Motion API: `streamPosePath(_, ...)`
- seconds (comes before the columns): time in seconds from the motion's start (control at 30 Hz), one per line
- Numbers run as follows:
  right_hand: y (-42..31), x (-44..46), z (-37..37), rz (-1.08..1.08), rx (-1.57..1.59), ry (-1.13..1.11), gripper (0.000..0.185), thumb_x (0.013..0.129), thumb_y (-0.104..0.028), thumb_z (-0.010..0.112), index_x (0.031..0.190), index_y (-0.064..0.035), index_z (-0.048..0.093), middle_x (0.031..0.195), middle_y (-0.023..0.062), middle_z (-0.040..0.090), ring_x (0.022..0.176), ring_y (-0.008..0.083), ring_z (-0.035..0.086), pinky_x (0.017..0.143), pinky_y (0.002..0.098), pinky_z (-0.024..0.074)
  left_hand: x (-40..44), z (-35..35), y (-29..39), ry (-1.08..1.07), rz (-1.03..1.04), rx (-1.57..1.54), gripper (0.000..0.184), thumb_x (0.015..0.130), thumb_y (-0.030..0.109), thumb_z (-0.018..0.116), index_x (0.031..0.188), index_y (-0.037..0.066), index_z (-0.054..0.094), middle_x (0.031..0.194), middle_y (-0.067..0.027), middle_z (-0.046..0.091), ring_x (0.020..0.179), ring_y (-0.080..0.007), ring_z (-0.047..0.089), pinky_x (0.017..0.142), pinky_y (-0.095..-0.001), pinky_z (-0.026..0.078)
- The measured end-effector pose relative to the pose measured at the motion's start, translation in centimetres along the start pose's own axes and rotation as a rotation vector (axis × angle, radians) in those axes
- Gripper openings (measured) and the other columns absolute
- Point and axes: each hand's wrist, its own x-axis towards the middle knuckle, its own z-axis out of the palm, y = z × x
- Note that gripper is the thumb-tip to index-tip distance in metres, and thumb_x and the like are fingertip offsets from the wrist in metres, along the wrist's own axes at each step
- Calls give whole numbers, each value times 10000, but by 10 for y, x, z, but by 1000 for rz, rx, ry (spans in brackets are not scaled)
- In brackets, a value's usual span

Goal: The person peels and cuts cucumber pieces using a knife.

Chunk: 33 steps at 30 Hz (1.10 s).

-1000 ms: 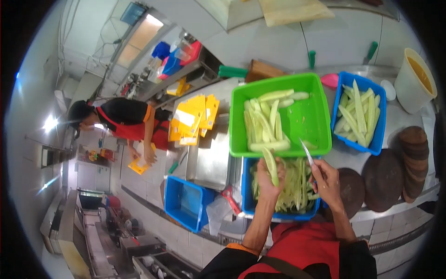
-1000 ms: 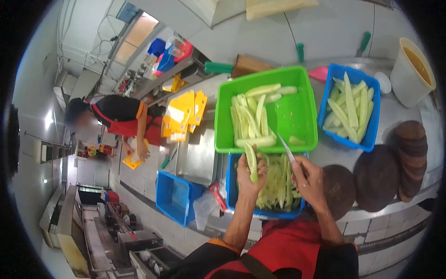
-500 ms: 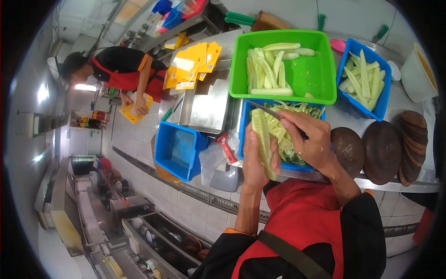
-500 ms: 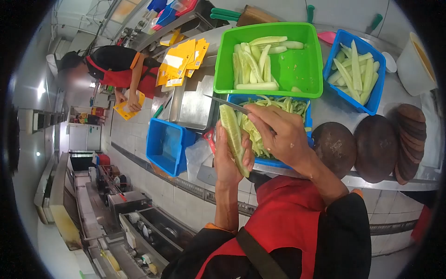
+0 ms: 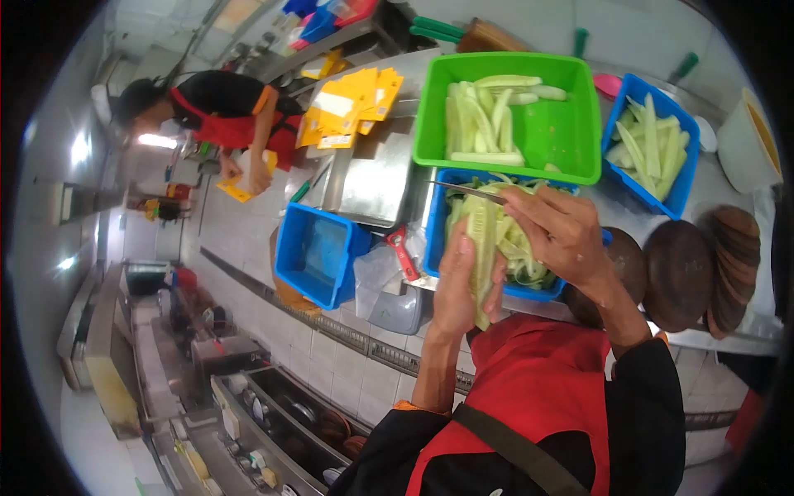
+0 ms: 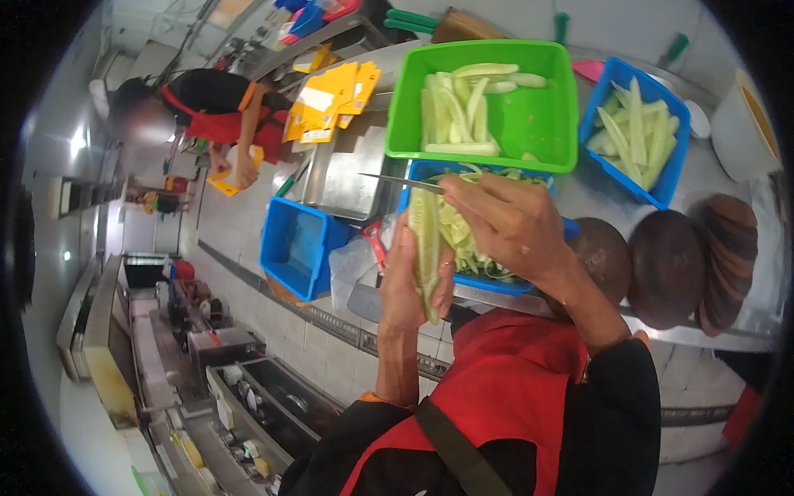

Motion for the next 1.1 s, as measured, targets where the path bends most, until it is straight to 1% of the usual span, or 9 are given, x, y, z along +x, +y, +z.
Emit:
streamPosePath(0.07, 4, -2, -1, 15, -27, -67, 226, 848, -11, 725, 1074, -15, 725, 727, 108, 631, 582, 254, 618, 504, 369, 465, 2, 1, -1, 88, -60, 74, 465, 1084, 463, 299, 1390, 123, 381, 722, -75, 524, 350, -108, 392, 299, -241, 381)
streamPosePath(0.53, 14, -13, 3, 105, 192, -105, 125, 896, -14, 684, 1000, 49, 716, 765, 174, 666, 604, 263, 633, 555, 338, 459, 16, 0, 2, -71, -45, 188, 565, 1087, 481, 285, 1531, 133, 270, 709, -21, 462, 408, -80, 399, 346, -228, 389)
streamPosePath(0.63, 18, -17, -2, 308, 286, -247, 153, 935, -75, 675, 1040, 35, 694, 723, 126, 666, 555, 181, 604, 514, 292, 433, 17, 2, 0, -87, -55, 238, 572, 1090, 467, 288, 1541, 116, 253, 710, -21, 465, 421, -76, 407, 360, -219, 393)
streamPosePath(0.7, 17, -17, -3, 762, 697, -303, 205, 971, -135, 661, 1116, 10, 657, 685, 45, 643, 525, 80, 547, 473, 238, 390, 20, 1, 0, -107, -59, 269, 582, 1091, 464, 286, 1552, 111, 238, 710, -20, 467, 428, -74, 411, 369, -213, 396)
streamPosePath(0.8, 22, -23, 2, 787, 783, -259, 248, 991, -161, 644, 1184, -6, 621, 665, -13, 609, 531, 18, 506, 451, 191, 346, 24, -5, -6, -168, -96, 232, 586, 1090, 384, 383, 1580, 116, 205, 819, -43, 530, 463, -69, 470, 401, -219, 441)
streamPosePath(0.87, 18, -22, 3, 807, 762, -213, 234, 989, -147, 640, 1175, -6, 627, 659, -12, 609, 527, 27, 508, 457, 196, 346, 23, -5, -9, -117, 12, 229, 661, 1040, 225, 550, 1589, 106, 202, 899, -60, 590, 520, -99, 541, 438, -236, 497)
streamPosePath(0.9, 16, -20, 4, 822, 745, -167, 220, 987, -133, 636, 1167, -6, 633, 653, -11, 610, 522, 35, 510, 463, 201, 346, 21, -1, -3, -40, 1, 173, 794, 943, 84, 681, 1589, 97, 220, 1075, -76, 617, 662, -113, 623, 498, -250, 557)
streamPosePath(0.93, 17, -21, 5, 836, 728, -155, 220, 987, -133, 636, 1167, -6, 633, 653, -11, 610, 522, 35, 510, 463, 201, 346, 19, -2, -1, -26, 34, 207, 762, 901, 23, 707, 1553, 60, 313, 1219, -89, 607, 837, -129, 667, 557, -250, 590)
streamPosePath(1.1, 18, -28, 11, 603, 436, -48, 120, 925, -75, 676, 1004, 13, 695, 644, 38, 621, 564, 58, 547, 519, 248, 405, 13, -24, -37, 105, 175, 223, 611, 863, -74, 690, 1434, -19, 476, 1308, -146, 623, 1094, -222, 668, 822, -318, 609)
